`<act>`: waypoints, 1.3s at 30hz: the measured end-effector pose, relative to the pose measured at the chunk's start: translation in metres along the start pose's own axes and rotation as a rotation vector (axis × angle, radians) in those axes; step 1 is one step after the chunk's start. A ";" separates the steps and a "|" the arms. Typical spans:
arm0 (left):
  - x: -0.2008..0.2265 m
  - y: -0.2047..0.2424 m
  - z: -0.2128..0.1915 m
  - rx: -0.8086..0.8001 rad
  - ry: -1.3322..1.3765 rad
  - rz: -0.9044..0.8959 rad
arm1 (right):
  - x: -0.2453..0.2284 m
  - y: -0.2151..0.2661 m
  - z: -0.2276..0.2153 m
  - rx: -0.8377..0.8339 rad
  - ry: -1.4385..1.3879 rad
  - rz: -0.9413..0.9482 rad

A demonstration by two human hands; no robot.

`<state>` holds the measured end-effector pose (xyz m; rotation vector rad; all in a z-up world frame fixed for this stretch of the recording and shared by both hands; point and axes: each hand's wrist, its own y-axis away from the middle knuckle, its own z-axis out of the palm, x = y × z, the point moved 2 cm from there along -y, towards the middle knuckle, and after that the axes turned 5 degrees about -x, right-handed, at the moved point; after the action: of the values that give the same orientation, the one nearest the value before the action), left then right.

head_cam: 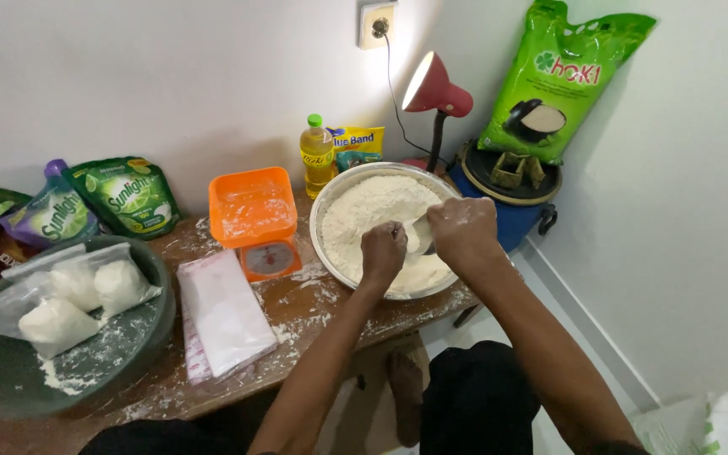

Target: Weighing and portioning white powder into small plastic bags using a scoop and a scale.

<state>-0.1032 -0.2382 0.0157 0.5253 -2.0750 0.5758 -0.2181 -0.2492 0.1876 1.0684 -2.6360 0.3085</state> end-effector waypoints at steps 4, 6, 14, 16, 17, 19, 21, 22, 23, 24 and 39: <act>-0.009 -0.015 0.001 0.001 -0.023 0.000 | 0.007 0.014 -0.015 -0.106 -0.031 0.046; -0.011 -0.021 -0.002 0.006 -0.035 -0.020 | 0.014 0.020 -0.019 -0.103 -0.059 0.082; 0.000 -0.024 -0.028 -0.012 0.097 -0.080 | 0.044 0.050 -0.032 -0.037 -0.112 0.171; 0.007 -0.023 -0.037 -0.054 0.109 -0.115 | 0.057 0.047 -0.009 -0.048 -0.155 0.222; 0.004 -0.026 -0.036 -0.072 0.110 -0.115 | 0.064 0.043 0.011 -0.028 -0.126 0.264; -0.002 -0.031 -0.034 -0.088 0.107 -0.115 | 0.065 0.033 0.047 -0.006 -0.100 0.305; -0.007 -0.035 -0.032 -0.088 -0.021 -0.039 | 0.055 0.022 0.081 0.009 -0.142 0.296; 0.005 -0.029 -0.041 -0.086 -0.023 -0.039 | 0.047 0.021 0.088 0.010 -0.144 0.295; 0.016 -0.024 -0.048 -0.118 -0.045 -0.047 | 0.038 0.020 0.095 0.028 -0.199 0.258; 0.028 -0.018 -0.056 -0.149 -0.067 -0.056 | 0.029 0.018 0.102 0.046 -0.254 0.221; -0.011 -0.031 -0.024 -0.307 -0.304 0.158 | -0.005 -0.041 0.208 -0.294 -0.435 0.198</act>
<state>-0.0645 -0.2473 0.0243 0.2837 -2.4542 0.2669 -0.2222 -0.3372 -0.0056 0.8548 -3.0459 -0.3043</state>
